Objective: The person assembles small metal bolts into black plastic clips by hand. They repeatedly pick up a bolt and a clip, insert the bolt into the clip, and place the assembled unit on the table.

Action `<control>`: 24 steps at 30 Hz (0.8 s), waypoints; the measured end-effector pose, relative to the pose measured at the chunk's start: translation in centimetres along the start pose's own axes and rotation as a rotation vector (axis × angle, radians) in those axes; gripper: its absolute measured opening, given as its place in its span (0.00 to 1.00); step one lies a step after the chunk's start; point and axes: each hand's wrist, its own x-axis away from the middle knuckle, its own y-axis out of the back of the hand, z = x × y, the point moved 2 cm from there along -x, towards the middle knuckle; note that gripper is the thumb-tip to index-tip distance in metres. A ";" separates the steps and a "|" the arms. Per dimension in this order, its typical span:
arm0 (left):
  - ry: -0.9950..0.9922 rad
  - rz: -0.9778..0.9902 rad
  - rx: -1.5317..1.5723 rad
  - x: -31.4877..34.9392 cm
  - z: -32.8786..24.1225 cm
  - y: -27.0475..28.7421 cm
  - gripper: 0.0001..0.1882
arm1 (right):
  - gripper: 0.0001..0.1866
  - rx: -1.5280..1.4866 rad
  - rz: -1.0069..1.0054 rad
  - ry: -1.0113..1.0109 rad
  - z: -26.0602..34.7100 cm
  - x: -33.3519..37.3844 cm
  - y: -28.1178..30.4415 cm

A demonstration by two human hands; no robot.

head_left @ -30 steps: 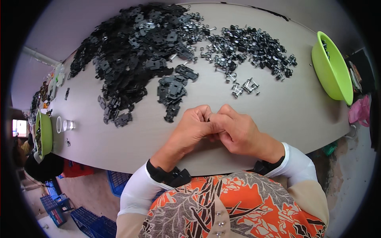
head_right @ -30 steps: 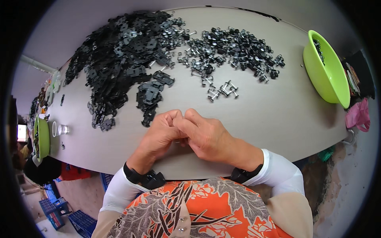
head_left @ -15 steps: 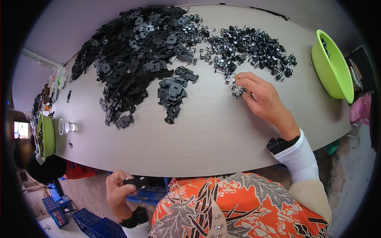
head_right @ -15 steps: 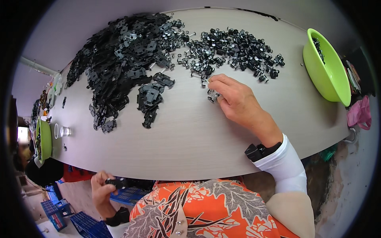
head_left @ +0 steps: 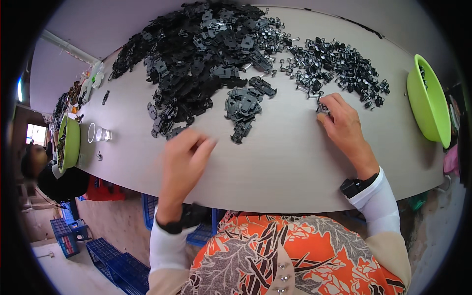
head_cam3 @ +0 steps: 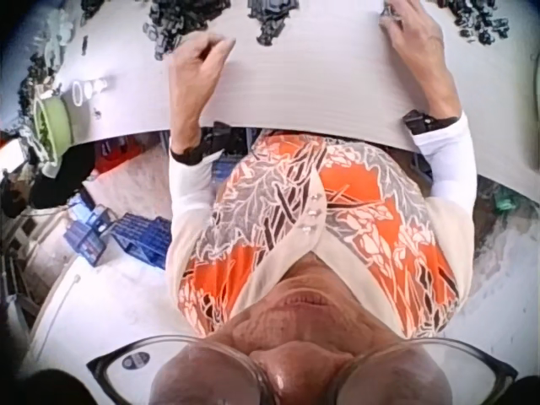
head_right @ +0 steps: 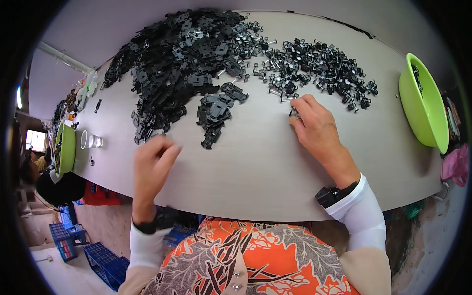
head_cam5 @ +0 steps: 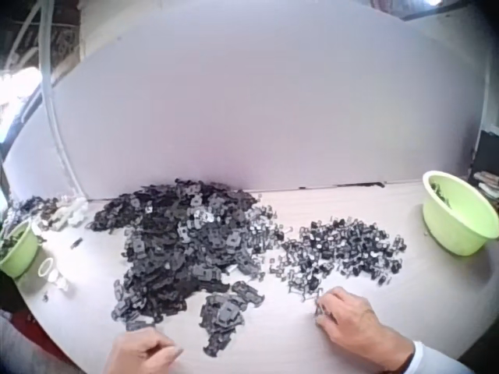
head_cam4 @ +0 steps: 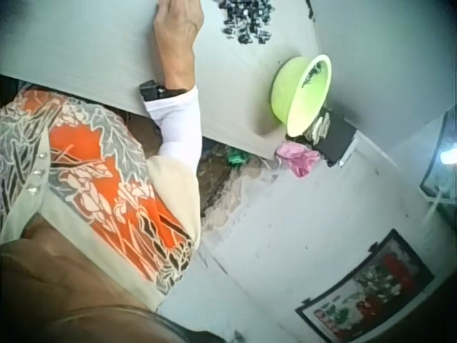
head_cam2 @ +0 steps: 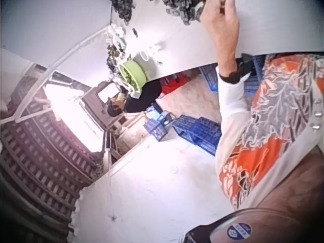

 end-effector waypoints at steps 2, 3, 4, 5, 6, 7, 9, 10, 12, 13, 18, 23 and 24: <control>-0.137 -0.067 -0.086 -3.4 -0.3 -2.7 0.07 | 0.14 0.011 0.005 0.049 0.2 -0.2 -0.1; -0.156 -0.043 -0.188 -4.9 -0.6 -3.9 0.10 | 0.14 0.022 0.004 0.063 0.1 -0.1 0.1; -0.103 -0.024 -0.266 -6.2 -0.7 -5.3 0.13 | 0.15 0.028 0.001 0.067 0.0 0.0 0.2; -0.103 0.001 -0.322 -6.9 -0.8 -6.2 0.14 | 0.15 0.029 -0.004 0.070 0.0 0.0 0.1; -0.101 0.025 -0.379 -7.5 -0.9 -6.8 0.14 | 0.15 0.030 -0.008 0.075 0.1 0.0 0.0; -0.105 0.057 -0.431 -7.9 -1.1 -7.5 0.15 | 0.15 0.019 -0.001 0.084 -0.1 0.1 0.0; -0.054 0.093 -0.410 -8.3 -1.5 -7.2 0.13 | 0.15 -0.004 0.014 0.106 -0.2 0.0 -0.1; -0.044 0.077 -0.370 -8.3 -1.6 -7.3 0.12 | 0.15 -0.010 0.015 0.094 -0.3 0.1 0.1; -0.040 0.007 -0.265 -8.1 -1.2 -7.4 0.11 | 0.15 -0.072 -0.009 0.084 -0.5 0.1 0.1; -0.002 0.009 -0.209 -7.9 -1.3 -7.1 0.09 | 0.15 -0.102 -0.018 0.084 -0.5 0.1 0.2; -0.007 -0.005 0.037 -6.9 -1.9 -7.3 0.06 | 0.13 -0.100 0.027 0.052 0.0 0.0 0.9; -0.445 0.083 0.195 -5.0 -4.8 -9.3 0.07 | 0.12 0.084 0.000 0.141 -0.3 -0.1 -0.1; -0.493 0.134 0.132 -4.5 -5.0 -10.1 0.09 | 0.12 0.082 0.006 0.126 -0.2 -0.1 -0.2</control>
